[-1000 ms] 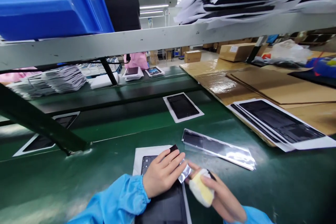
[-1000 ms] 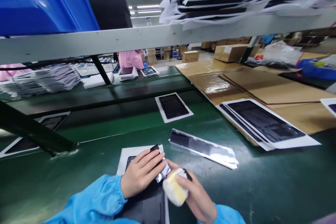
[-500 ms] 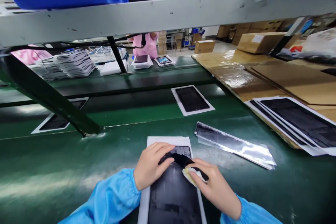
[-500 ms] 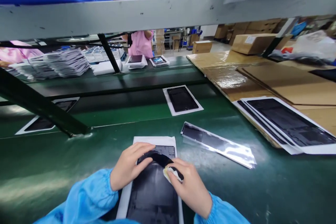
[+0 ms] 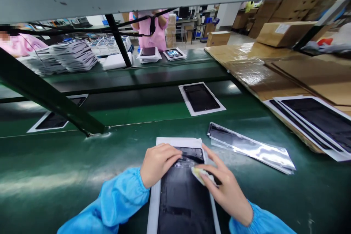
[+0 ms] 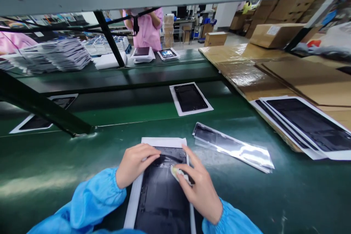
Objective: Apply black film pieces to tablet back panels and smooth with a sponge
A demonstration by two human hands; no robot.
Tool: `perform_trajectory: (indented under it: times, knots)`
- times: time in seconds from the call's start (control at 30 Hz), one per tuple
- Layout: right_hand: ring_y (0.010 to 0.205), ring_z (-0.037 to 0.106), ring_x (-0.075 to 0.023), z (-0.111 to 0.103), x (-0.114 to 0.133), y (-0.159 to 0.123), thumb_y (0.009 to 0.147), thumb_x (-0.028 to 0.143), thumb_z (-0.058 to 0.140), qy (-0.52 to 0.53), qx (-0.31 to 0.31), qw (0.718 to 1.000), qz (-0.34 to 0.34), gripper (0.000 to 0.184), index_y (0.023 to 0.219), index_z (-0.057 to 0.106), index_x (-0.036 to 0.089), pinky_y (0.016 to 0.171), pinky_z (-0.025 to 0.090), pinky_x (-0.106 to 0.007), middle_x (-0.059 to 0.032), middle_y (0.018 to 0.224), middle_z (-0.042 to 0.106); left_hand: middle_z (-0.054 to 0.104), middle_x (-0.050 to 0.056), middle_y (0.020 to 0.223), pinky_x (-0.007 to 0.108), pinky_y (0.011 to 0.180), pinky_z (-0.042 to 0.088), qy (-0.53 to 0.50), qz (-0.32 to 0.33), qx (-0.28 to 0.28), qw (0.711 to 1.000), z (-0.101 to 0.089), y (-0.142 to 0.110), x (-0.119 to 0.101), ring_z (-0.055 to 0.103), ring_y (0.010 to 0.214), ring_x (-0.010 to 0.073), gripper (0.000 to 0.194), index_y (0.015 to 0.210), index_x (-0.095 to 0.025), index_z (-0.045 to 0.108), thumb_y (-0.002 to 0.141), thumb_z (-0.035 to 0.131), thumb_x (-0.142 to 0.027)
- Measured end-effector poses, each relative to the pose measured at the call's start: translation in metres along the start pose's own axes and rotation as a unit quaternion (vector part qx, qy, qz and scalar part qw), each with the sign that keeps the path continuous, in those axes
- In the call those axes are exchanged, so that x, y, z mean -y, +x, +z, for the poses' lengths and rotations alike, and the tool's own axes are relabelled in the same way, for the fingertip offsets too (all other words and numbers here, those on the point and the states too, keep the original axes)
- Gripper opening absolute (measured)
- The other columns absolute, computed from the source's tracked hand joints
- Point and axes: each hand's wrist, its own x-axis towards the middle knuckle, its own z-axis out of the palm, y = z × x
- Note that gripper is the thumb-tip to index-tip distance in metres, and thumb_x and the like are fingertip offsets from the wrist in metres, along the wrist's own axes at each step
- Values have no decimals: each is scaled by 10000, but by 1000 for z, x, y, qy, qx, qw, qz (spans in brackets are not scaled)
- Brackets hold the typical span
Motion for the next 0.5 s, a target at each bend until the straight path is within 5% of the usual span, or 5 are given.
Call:
perform_trajectory:
  times: [0.13, 0.27, 0.5]
  knots:
    - [1031, 591, -277, -1, -9, 2, 916, 498, 517, 73, -140, 982, 103, 346, 908, 714, 213, 883, 501, -371, -103, 1107, 623, 723, 11, 782, 222, 669, 514, -82, -141, 32, 986, -1, 11, 20, 638, 664, 133, 205, 918, -219, 738, 887, 568, -330]
    - [910, 623, -267, 9, -22, 2, 878, 568, 542, 158, -105, 961, 202, 412, 890, 689, 184, 844, 499, -342, -85, 953, 666, 699, 0, 709, 197, 596, 485, -158, -226, 97, 956, 8, 17, 39, 582, 582, 114, 227, 945, -186, 735, 797, 615, -308]
    - [944, 596, -271, 30, -39, 20, 821, 608, 584, 190, -105, 952, 214, 450, 902, 683, 177, 862, 479, -366, -86, 978, 654, 710, 27, 730, 192, 558, 454, -193, -277, 157, 928, 17, 16, 51, 560, 561, 110, 230, 876, -153, 738, 763, 603, -302]
